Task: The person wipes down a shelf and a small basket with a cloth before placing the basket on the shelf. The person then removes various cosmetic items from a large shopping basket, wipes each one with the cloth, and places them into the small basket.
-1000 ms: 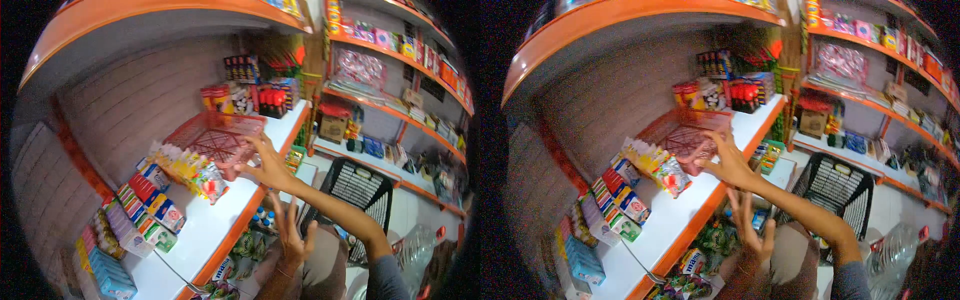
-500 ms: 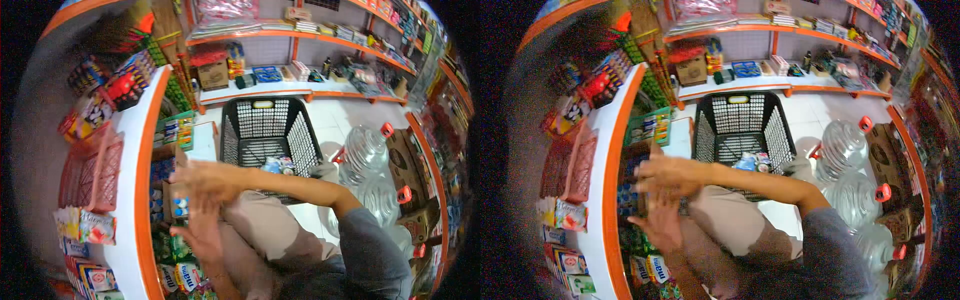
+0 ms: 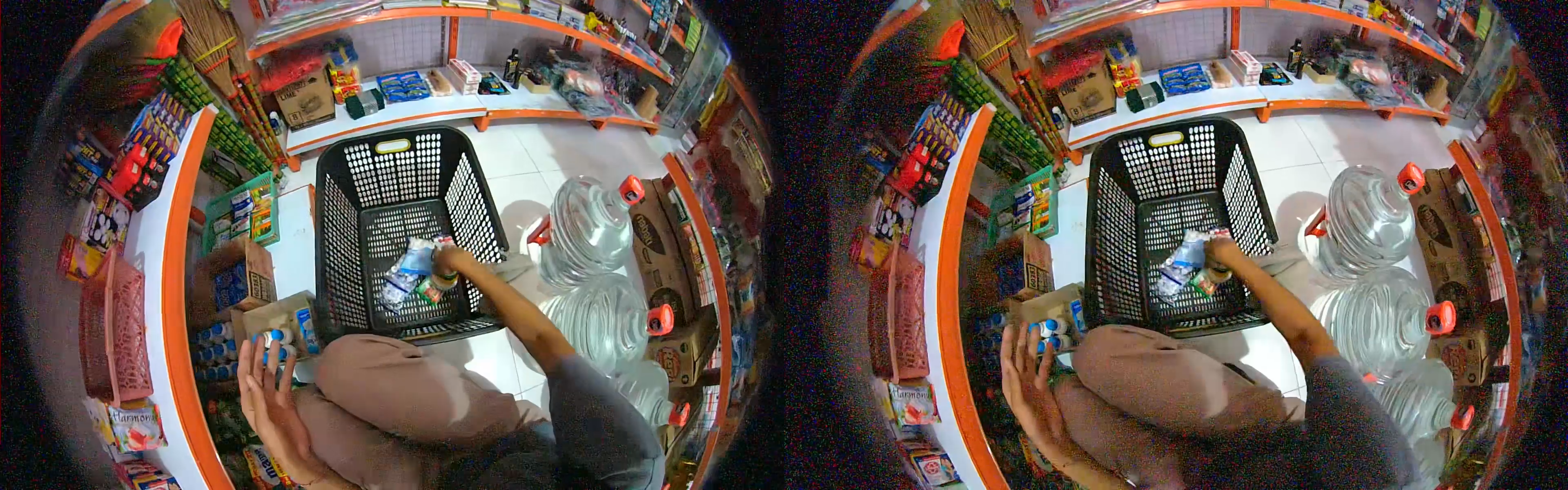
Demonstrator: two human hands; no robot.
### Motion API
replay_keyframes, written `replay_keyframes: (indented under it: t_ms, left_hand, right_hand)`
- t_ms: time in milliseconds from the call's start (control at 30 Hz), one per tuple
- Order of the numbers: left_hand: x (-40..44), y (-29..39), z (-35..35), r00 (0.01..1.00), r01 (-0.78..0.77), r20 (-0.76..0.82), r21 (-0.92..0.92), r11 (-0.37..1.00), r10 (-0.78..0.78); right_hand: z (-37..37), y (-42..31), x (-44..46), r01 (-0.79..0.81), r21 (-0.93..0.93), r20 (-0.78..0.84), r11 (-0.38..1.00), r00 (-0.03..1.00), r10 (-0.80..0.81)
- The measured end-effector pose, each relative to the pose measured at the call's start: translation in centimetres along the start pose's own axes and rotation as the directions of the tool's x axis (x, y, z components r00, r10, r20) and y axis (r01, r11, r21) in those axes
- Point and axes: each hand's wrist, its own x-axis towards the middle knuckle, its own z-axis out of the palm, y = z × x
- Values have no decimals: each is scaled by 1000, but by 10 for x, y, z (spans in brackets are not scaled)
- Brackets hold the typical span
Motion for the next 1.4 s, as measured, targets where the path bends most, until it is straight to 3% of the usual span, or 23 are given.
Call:
replay_keyframes:
  t_ms: [100, 200, 267, 300, 400, 500, 667, 733, 767, 867, 900, 1033, 1100, 1133, 1200, 1267, 1400]
  left_hand:
    - [1, 1, 12, 1000, 22, -19, 18, 1000, -22]
    - [4, -2, 18, 998, 54, -30, 16, 998, -54]
    - [5, -4, 17, 998, 61, -34, 20, 998, -60]
    - [6, -5, 17, 997, 62, -36, 18, 998, -61]
    - [8, -5, 19, 996, 64, -67, 37, 997, -61]
    - [10, -8, 14, 996, 61, -62, -2, 998, -61]
    - [8, -8, 14, 995, 65, -73, 8, 998, -65]
    - [6, -6, 16, 995, 61, -87, 51, 997, -56]
    - [6, -6, 16, 995, 56, -87, 47, 997, -51]
    - [6, -5, 14, 995, 49, -88, 21, 999, -47]
    - [5, -5, 13, 995, 51, -88, 3, 999, -51]
    - [5, -3, 15, 993, 65, -95, -21, 998, -67]
    - [6, -5, 13, 994, 70, -83, -19, 997, -71]
    - [6, -5, 12, 994, 72, -76, -17, 997, -73]
    - [6, -6, 13, 994, 77, -78, -25, 997, -78]
    - [8, -8, 13, 994, 78, -78, -35, 996, -81]
    - [9, -10, 10, 993, 84, -83, -46, 995, -87]
  right_hand:
    - [0, -3, -20, -244, 179, 245, 953, 949, 197]
    - [-35, -22, -30, -535, 226, 564, 814, 753, 339]
    - [-36, -25, -22, -610, 191, 630, 769, 677, 381]
    - [4, -14, -11, -671, 215, 624, 710, 654, 429]
    - [22, -11, -17, -736, 284, 549, 615, 650, 525]
    - [-51, -39, -15, -620, 148, 504, 770, 718, 481]
    - [-85, -43, -6, -510, 76, 473, 857, 775, 419]
    - [-91, -51, -6, -459, 48, 366, 887, 834, 412]
    - [-94, -55, -8, -430, 123, 273, 894, 881, 386]
    - [-108, -75, 4, -417, 141, 365, 898, 865, 344]
    - [-115, -75, 9, -358, 169, 467, 918, 849, 245]
    - [-119, -117, 8, -81, 174, 503, 981, 864, -18]
    - [-110, -137, 4, -10, 242, 571, 970, 810, -134]
    - [-95, -145, 5, -23, 193, 724, 981, 678, -126]
    - [-72, -159, -8, 38, 84, 785, 996, 612, -89]
    - [-56, -164, -27, 129, 85, 671, 988, 725, -153]
    - [-31, -146, -27, 214, 230, 568, 949, 763, -310]
